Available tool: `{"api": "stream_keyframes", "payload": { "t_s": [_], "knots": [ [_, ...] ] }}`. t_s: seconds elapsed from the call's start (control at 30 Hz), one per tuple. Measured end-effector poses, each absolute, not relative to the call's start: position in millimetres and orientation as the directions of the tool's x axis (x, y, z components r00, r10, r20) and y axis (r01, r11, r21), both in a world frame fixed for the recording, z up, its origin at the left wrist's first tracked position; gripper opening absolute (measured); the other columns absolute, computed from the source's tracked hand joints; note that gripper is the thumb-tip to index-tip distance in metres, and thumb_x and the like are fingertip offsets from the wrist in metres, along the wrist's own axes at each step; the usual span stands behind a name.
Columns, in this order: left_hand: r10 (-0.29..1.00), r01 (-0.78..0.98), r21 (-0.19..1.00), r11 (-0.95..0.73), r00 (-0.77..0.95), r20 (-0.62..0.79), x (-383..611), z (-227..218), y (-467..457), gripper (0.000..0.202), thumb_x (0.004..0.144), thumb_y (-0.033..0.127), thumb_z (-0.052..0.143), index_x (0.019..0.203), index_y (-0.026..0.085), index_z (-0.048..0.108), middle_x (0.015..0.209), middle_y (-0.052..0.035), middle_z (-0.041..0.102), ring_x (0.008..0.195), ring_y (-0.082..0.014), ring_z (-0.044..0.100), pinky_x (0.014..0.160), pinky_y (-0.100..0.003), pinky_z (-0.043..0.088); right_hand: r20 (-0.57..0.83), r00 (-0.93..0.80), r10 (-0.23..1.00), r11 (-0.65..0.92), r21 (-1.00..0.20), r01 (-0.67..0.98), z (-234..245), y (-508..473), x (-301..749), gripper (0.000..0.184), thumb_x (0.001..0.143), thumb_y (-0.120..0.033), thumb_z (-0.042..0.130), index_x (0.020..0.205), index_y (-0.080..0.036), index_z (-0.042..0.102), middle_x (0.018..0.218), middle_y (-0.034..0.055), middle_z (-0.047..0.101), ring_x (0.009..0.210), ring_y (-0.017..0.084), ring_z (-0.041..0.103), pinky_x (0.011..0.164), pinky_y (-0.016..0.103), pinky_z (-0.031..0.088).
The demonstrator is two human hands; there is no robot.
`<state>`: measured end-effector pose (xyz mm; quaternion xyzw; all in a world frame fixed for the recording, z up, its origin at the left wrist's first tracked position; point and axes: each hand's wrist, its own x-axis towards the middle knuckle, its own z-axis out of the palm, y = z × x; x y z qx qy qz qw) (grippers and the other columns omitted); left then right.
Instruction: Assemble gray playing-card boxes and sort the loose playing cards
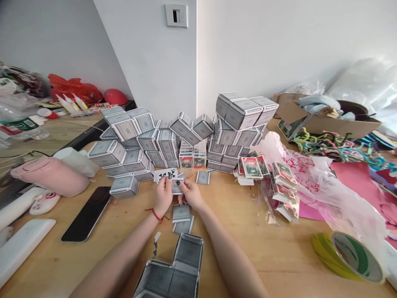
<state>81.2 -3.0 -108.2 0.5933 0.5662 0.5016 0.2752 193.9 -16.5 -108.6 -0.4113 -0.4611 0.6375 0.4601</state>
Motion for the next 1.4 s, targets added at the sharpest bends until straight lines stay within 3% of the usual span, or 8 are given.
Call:
{"api": "stream_keyframes", "payload": {
  "t_s": [0.1,0.2,0.4,0.77,0.93,1.1,1.27,1.4],
  "knots": [
    [0.938,0.385,0.903,-0.193,-0.198,0.285,78.8,-110.6,1.5,0.022,0.083,0.029,0.035,0.067,0.018,0.044,0.062,0.0002,0.05,0.058,-0.0121,0.047,0.056,-0.023,0.037,-0.131,-0.292,0.948,-0.188,-0.966,-0.178,-109.4,-16.0,194.7,0.035,0.072,-0.052,0.047,0.07,-0.018,0.039,0.041,-0.006,0.054,0.028,0.006,0.044,0.028,0.013,0.029],
    [0.952,0.358,0.911,-0.205,-0.143,0.27,78.0,-112.4,3.4,0.022,0.082,0.03,0.037,0.065,0.018,0.042,0.06,0.0012,0.048,0.057,-0.0113,0.046,0.053,-0.022,0.036,-0.127,-0.301,0.945,-0.181,-0.97,-0.16,-111.3,-15.8,194.7,0.035,0.072,-0.053,0.046,0.075,-0.019,0.04,0.041,-0.0066,0.054,0.029,0.007,0.045,0.03,0.014,0.032],
    [0.971,0.36,0.906,-0.22,-0.012,0.241,78.3,-111.6,1.5,0.022,0.079,0.031,0.042,0.063,0.018,0.041,0.055,0.004,0.042,0.05,-0.0089,0.041,0.048,-0.019,0.033,-0.089,-0.262,0.961,-0.128,-0.983,-0.135,-115.1,-14.9,193.4,0.035,0.074,-0.053,0.044,0.077,-0.018,0.041,0.037,-0.0085,0.05,0.024,0.005,0.037,0.027,0.014,0.025],
    [0.954,0.407,0.866,-0.29,0.048,0.297,82.1,-107.9,0.0,0.019,0.082,0.032,0.037,0.076,0.017,0.047,0.067,0.0001,0.052,0.058,-0.0107,0.049,0.054,-0.021,0.037,-0.126,-0.24,0.963,-0.18,-0.959,-0.219,-111.1,-13.7,196.8,0.038,0.071,-0.052,0.049,0.086,-0.018,0.041,0.033,-0.0101,0.045,0.022,0.006,0.034,0.025,0.014,0.019],
    [0.945,0.432,0.846,-0.313,0.049,0.324,80.9,-104.5,-3.6,0.018,0.081,0.032,0.039,0.079,0.017,0.049,0.069,-0.0005,0.053,0.059,-0.011,0.048,0.056,-0.022,0.038,-0.117,-0.143,0.983,-0.135,-0.983,-0.126,-112.0,-15.8,191.1,0.038,0.074,-0.058,0.041,0.076,-0.02,0.04,0.028,-0.0123,0.034,0.019,0.007,0.028,0.024,0.017,0.016],
    [0.943,0.407,0.852,-0.329,0.097,0.318,81.6,-104.1,-6.6,0.021,0.082,0.034,0.037,0.077,0.017,0.048,0.068,0.0001,0.051,0.06,-0.0112,0.046,0.056,-0.021,0.037,-0.089,0.0,0.996,-0.089,-0.993,-0.079,-110.8,-18.5,186.4,0.043,0.075,-0.061,0.034,0.068,-0.02,0.043,0.027,-0.0097,0.032,0.021,0.008,0.029,0.025,0.02,0.016],
    [0.954,0.378,0.88,-0.287,0.035,0.296,83.0,-112.1,-5.6,0.026,0.084,0.035,0.033,0.072,0.017,0.047,0.063,0.0003,0.049,0.057,-0.0114,0.046,0.054,-0.022,0.037,-0.069,-0.054,0.996,-0.075,-0.988,-0.136,-111.1,-19.1,189.7,0.045,0.078,-0.058,0.032,0.052,-0.021,0.035,0.027,-0.0075,0.032,0.021,0.007,0.027,0.026,0.021,0.018],
    [0.96,0.316,0.913,-0.259,-0.019,0.279,82.8,-114.8,-3.2,0.027,0.084,0.036,0.033,0.069,0.018,0.047,0.063,-0.0004,0.05,0.057,-0.0115,0.047,0.053,-0.022,0.038,-0.049,-0.071,0.996,-0.059,-0.987,-0.149,-111.8,-20.2,190.1,0.045,0.079,-0.057,0.032,0.053,-0.02,0.037,0.029,-0.0067,0.035,0.022,0.007,0.029,0.026,0.02,0.019]
  ]
}}
